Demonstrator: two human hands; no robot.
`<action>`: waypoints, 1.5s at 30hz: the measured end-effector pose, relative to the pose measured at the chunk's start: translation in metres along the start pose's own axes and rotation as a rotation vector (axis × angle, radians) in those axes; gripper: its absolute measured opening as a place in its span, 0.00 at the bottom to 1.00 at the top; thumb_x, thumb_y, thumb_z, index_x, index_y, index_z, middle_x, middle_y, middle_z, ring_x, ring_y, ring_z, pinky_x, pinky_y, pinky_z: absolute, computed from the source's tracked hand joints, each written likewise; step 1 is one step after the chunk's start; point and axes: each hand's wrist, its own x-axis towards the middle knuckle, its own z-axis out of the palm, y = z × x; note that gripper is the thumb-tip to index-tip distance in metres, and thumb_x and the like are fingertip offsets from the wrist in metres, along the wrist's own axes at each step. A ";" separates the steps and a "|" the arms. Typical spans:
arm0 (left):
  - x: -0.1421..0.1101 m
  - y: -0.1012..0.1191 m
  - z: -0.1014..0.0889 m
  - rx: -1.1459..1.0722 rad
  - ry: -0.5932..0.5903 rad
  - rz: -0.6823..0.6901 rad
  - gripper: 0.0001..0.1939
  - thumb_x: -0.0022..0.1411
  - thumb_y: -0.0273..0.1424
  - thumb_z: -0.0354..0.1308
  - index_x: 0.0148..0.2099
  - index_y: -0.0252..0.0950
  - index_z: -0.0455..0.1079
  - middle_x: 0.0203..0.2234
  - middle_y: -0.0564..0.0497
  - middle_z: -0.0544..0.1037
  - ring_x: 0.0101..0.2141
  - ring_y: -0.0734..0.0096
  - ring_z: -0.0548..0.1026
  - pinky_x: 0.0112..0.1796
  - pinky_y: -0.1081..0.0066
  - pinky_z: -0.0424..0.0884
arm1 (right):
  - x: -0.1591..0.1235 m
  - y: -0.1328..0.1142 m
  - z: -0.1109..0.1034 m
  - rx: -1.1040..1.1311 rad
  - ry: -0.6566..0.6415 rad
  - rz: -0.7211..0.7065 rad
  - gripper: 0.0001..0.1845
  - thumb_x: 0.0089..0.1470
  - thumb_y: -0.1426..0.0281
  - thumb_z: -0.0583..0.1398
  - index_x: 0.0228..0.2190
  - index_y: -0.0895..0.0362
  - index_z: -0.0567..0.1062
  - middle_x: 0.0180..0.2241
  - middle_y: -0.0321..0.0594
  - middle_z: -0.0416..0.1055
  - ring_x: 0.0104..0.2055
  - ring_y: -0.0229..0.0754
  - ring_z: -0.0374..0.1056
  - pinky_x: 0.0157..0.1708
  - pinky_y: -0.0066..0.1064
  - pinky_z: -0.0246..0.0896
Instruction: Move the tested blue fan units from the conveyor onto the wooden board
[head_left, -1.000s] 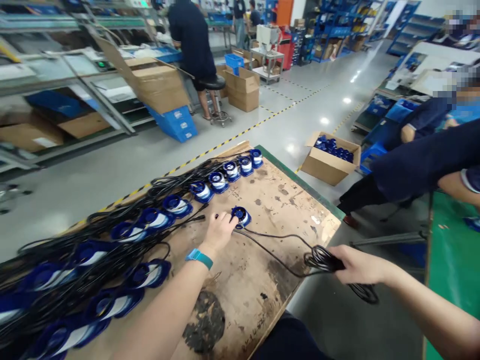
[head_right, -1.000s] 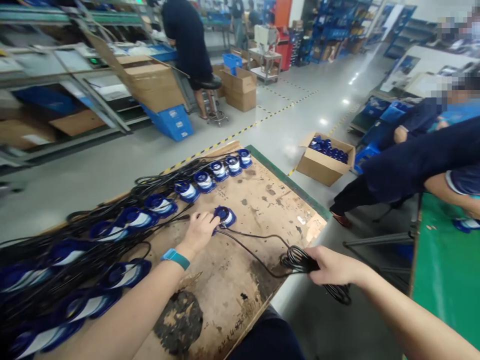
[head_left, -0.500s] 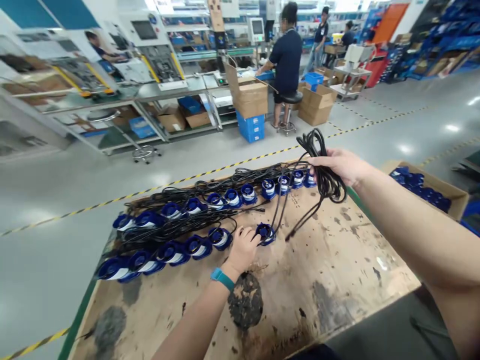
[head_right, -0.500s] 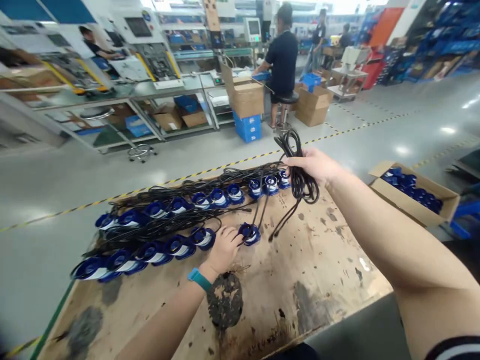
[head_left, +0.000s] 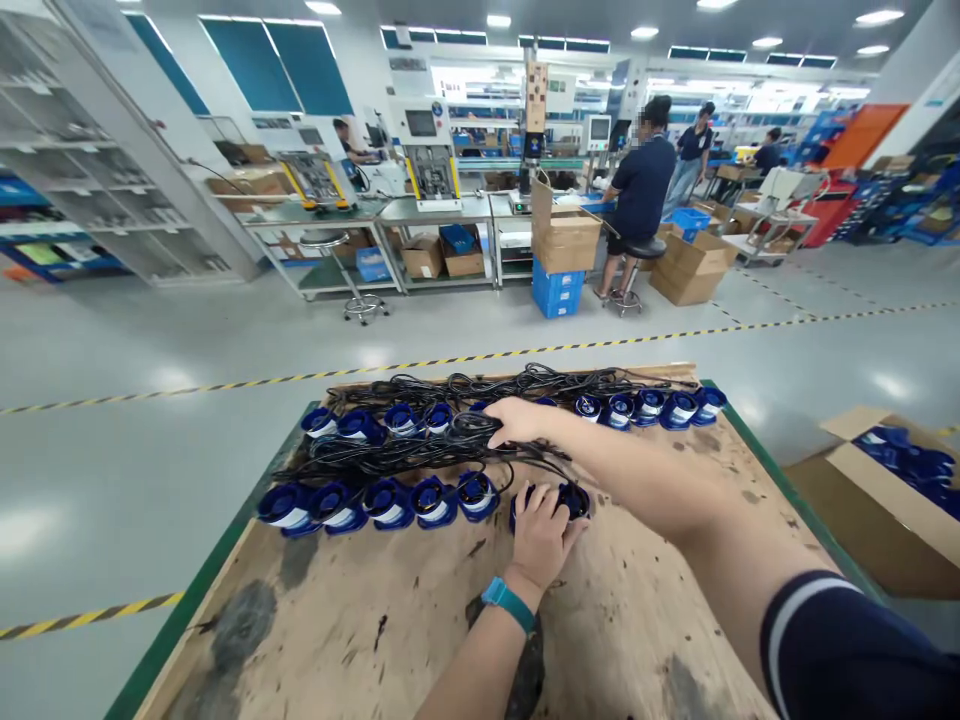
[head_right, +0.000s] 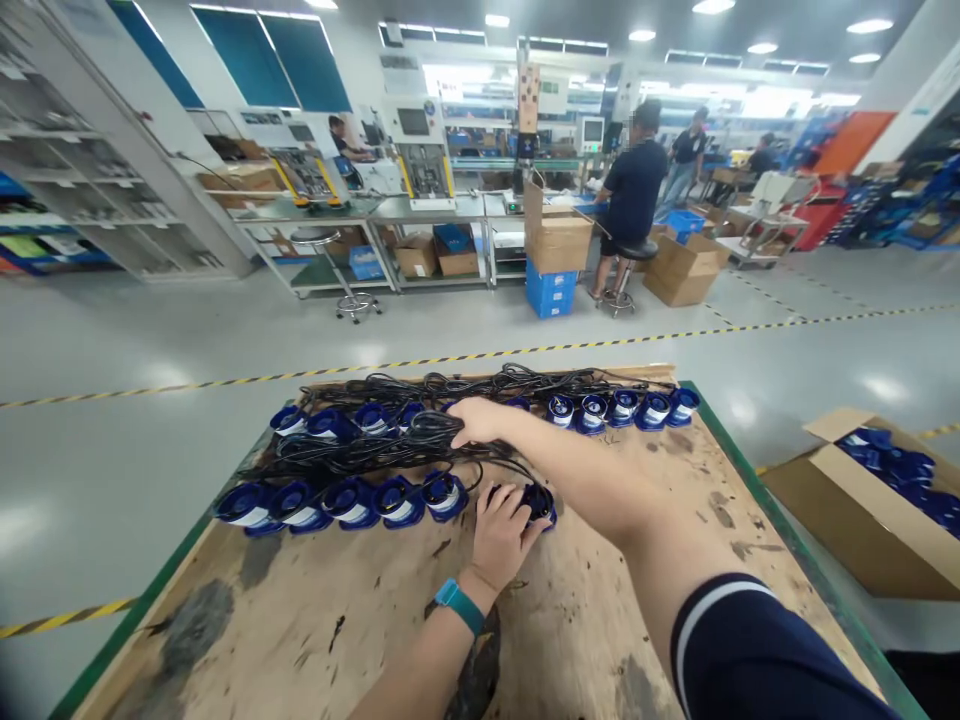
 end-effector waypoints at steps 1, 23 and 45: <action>0.001 -0.002 0.001 -0.001 0.011 0.011 0.11 0.66 0.38 0.61 0.32 0.39 0.72 0.41 0.46 0.80 0.50 0.55 0.75 0.61 0.44 0.62 | 0.009 -0.002 0.014 -0.061 0.009 0.006 0.15 0.55 0.67 0.68 0.43 0.61 0.77 0.42 0.43 0.79 0.43 0.44 0.75 0.40 0.28 0.66; 0.024 -0.070 -0.058 0.258 -0.432 0.048 0.23 0.64 0.32 0.59 0.59 0.29 0.65 0.49 0.36 0.78 0.54 0.47 0.70 0.60 0.45 0.52 | -0.152 0.053 0.167 0.296 0.454 0.182 0.46 0.51 0.65 0.71 0.64 0.63 0.60 0.60 0.62 0.66 0.63 0.57 0.64 0.62 0.49 0.59; 0.035 -0.015 -0.048 0.407 -0.318 0.039 0.44 0.65 0.53 0.52 0.69 0.23 0.51 0.62 0.21 0.62 0.60 0.33 0.62 0.59 0.38 0.56 | -0.232 0.047 0.196 0.217 0.557 0.560 0.16 0.62 0.66 0.61 0.49 0.60 0.74 0.55 0.55 0.69 0.55 0.52 0.66 0.56 0.45 0.61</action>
